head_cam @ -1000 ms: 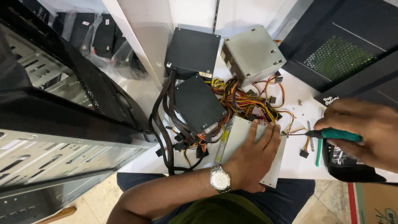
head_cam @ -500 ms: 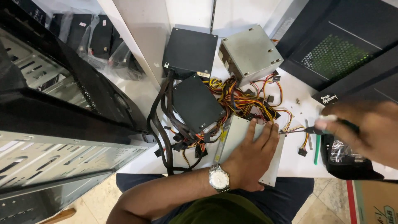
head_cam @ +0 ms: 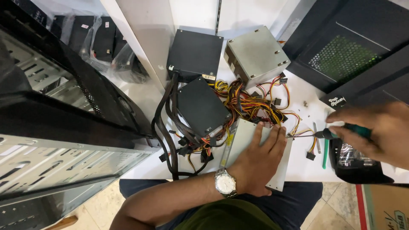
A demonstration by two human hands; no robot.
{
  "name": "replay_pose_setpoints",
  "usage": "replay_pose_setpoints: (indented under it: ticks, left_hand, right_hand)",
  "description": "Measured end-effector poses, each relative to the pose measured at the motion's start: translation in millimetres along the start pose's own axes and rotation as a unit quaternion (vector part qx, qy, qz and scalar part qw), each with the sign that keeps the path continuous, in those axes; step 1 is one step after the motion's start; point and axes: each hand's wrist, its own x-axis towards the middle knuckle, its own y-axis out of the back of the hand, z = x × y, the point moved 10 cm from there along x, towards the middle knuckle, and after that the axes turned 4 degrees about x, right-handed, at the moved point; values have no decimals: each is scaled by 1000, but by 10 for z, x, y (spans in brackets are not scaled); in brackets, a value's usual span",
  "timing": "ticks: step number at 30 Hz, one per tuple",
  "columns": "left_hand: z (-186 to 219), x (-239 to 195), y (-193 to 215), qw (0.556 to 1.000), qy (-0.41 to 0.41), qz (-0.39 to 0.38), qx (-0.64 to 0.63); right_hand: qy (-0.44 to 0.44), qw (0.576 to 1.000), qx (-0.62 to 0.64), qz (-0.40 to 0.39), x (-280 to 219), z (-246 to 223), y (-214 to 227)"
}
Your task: The person uses a screwdriver to remove screws from a computer power supply unit, then uses a toothbrush to clean the exterior metal casing. The person rotates the unit to access different sides while brushing.
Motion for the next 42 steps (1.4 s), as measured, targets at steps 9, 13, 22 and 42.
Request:
replay_pose_setpoints:
  ticks: [9,13,22,42]
  left_hand:
    - [8,14,-25,1000,-1,-11,-5]
    - [11,5,-18,1000,-8,-9,2]
    - [17,16,-31,999,-5,7,-34]
    - [-58,-19,53,987,6,62,-147]
  right_hand:
    - [-131,981,-142,-24,8,138,6]
    - [-70,997,17,-12,82,-83,121]
    - [-44,997,-50,-39,80,-27,40]
    - [-39,987,-76,-135,97,-372,71]
